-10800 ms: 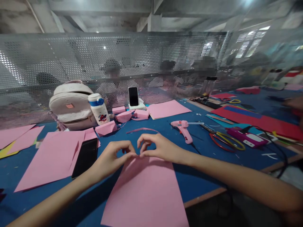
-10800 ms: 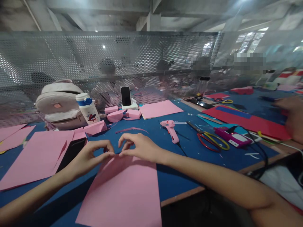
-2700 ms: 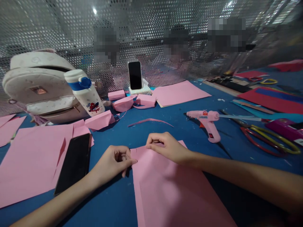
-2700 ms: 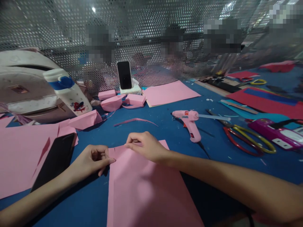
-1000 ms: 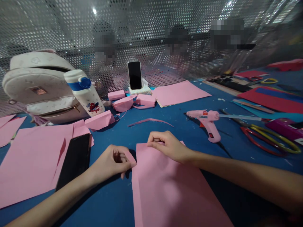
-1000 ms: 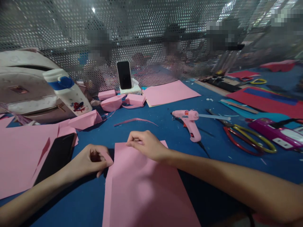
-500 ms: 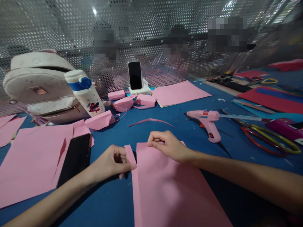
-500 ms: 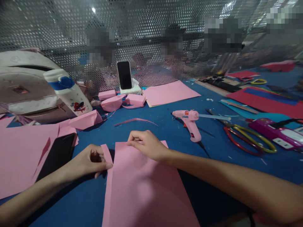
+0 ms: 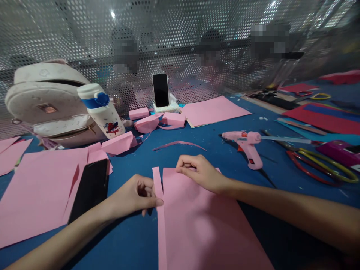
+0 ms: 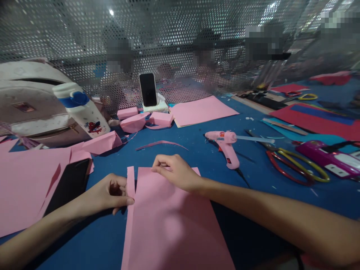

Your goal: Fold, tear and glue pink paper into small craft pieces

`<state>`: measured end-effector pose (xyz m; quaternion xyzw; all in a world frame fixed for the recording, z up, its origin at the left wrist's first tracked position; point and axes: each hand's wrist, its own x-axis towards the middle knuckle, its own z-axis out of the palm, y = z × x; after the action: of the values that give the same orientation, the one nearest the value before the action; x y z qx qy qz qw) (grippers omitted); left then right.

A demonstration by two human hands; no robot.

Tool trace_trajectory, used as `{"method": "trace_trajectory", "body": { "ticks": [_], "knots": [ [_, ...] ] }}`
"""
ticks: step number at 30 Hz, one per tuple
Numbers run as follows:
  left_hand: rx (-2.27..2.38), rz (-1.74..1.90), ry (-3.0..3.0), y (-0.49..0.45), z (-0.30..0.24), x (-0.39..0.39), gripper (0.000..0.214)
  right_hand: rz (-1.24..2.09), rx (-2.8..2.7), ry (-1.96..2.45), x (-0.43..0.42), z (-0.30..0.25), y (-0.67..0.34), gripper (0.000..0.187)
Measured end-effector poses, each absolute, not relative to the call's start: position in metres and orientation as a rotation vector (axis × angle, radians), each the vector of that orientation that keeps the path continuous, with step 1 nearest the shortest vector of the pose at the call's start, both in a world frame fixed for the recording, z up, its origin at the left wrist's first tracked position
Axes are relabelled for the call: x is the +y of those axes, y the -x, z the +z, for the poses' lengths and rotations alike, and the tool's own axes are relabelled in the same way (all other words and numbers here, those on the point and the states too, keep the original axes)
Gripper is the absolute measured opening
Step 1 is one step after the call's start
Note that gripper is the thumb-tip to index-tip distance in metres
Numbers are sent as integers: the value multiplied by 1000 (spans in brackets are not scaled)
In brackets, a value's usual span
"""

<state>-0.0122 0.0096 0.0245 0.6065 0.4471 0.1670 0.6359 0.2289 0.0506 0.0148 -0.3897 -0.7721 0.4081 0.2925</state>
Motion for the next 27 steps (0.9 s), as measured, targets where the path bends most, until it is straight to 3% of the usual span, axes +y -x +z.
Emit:
{"method": "trace_trajectory", "body": {
  "ticks": [16, 27],
  "knots": [
    [927, 354, -1344, 11, 27, 9, 17, 1090, -2036, 1026, 52, 14, -229, 22],
    [940, 338, -1374, 13, 26, 9, 24, 1015, -1937, 1041, 59, 18, -232, 20]
  ]
}}
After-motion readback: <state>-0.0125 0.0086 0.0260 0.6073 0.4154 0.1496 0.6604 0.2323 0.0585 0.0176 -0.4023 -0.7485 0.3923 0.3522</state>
